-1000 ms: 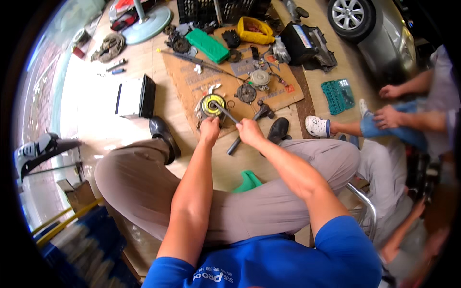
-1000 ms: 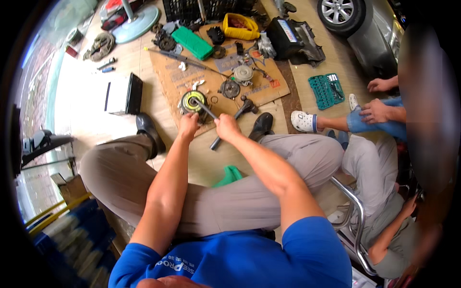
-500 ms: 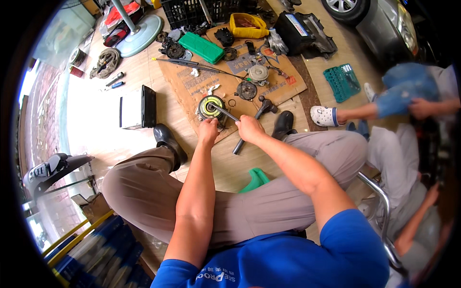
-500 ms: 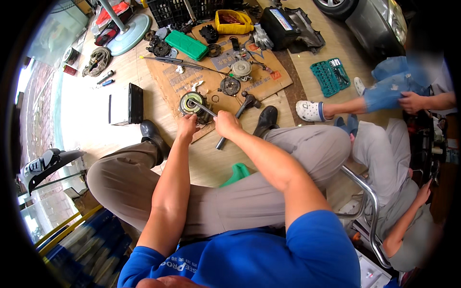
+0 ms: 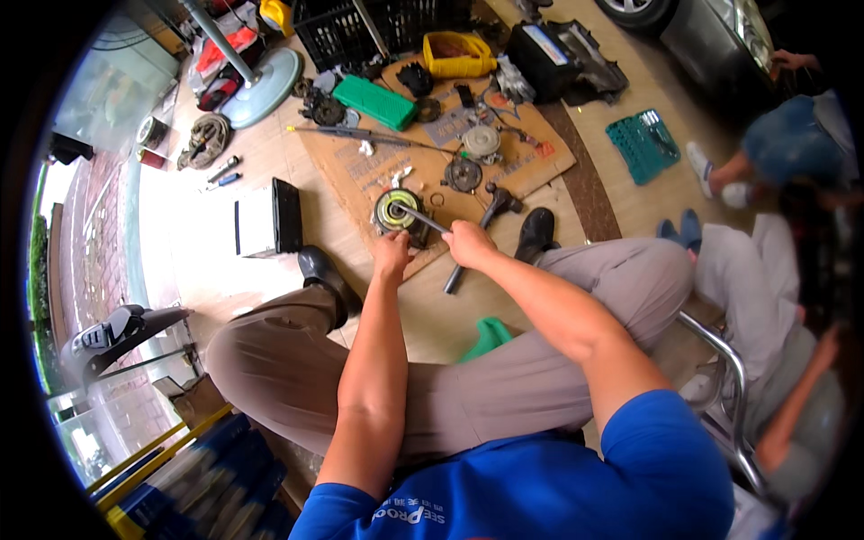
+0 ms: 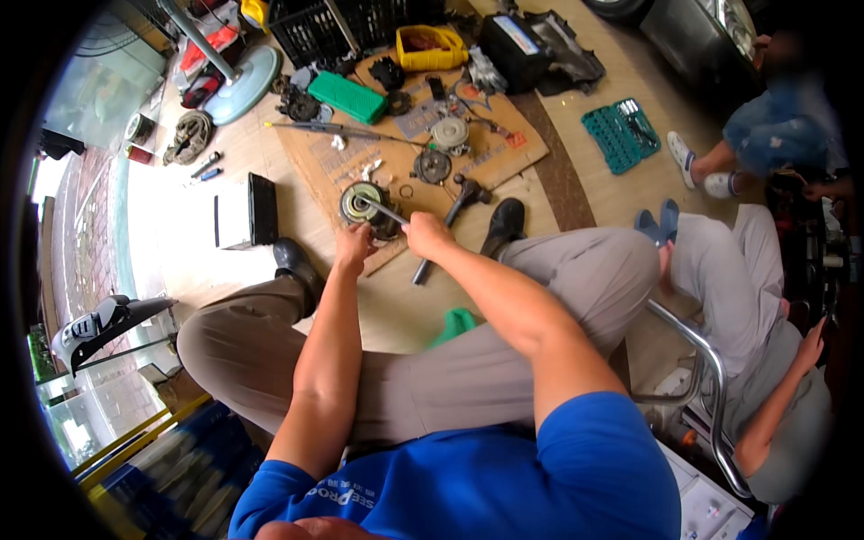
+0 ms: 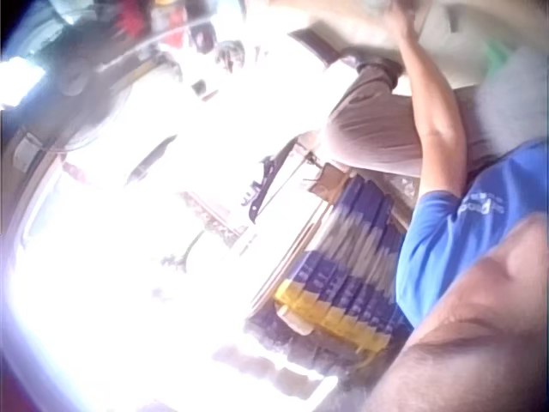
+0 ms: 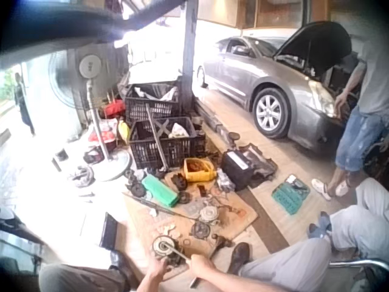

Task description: The person disassembles and repairs an automotive alternator by striking a metal rod with a hammer to separate components and then removing internal parts by hand.

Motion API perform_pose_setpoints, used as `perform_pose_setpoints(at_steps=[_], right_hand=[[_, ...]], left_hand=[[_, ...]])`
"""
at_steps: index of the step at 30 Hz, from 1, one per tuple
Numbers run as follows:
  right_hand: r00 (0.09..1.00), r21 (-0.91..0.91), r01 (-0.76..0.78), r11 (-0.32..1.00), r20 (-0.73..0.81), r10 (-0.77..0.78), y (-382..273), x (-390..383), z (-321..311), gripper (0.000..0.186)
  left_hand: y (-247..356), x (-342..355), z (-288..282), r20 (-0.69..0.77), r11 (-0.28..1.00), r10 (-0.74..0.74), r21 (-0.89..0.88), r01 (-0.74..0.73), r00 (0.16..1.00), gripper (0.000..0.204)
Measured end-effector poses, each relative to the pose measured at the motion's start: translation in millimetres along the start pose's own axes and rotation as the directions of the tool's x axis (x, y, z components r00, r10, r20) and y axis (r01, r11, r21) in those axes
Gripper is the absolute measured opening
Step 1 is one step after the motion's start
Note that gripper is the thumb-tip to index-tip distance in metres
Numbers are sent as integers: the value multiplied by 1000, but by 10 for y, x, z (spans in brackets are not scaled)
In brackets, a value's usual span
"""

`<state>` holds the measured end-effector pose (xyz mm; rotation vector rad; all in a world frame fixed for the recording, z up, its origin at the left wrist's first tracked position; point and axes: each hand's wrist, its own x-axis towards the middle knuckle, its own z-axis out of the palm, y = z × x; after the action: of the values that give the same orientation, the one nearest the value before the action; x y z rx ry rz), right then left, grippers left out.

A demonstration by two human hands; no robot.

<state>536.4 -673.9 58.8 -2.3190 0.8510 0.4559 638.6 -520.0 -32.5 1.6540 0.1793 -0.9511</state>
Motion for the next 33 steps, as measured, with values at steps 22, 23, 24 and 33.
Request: perform_pose_setpoints(at_steps=[22,23,24,33], right_hand=[[999,-68,-40,997,-15,39,-133,-5,-157,31],[1000,-41,20,999,1,-20,-114,3,-120,31],[999,-30,27,999,33,-26,-106,6,-69,31],[983,15,158,987,95,-159,20,141,-67,36]], left_hand=[[61,17,-11,6,991,8,130,-9,1000,21],[65,20,-11,1,993,9,116,-9,1000,21],[66,21,-12,-19,994,-13,113,15,1000,21],[44,73,-117,-14,990,-9,137,11,1000,18]])
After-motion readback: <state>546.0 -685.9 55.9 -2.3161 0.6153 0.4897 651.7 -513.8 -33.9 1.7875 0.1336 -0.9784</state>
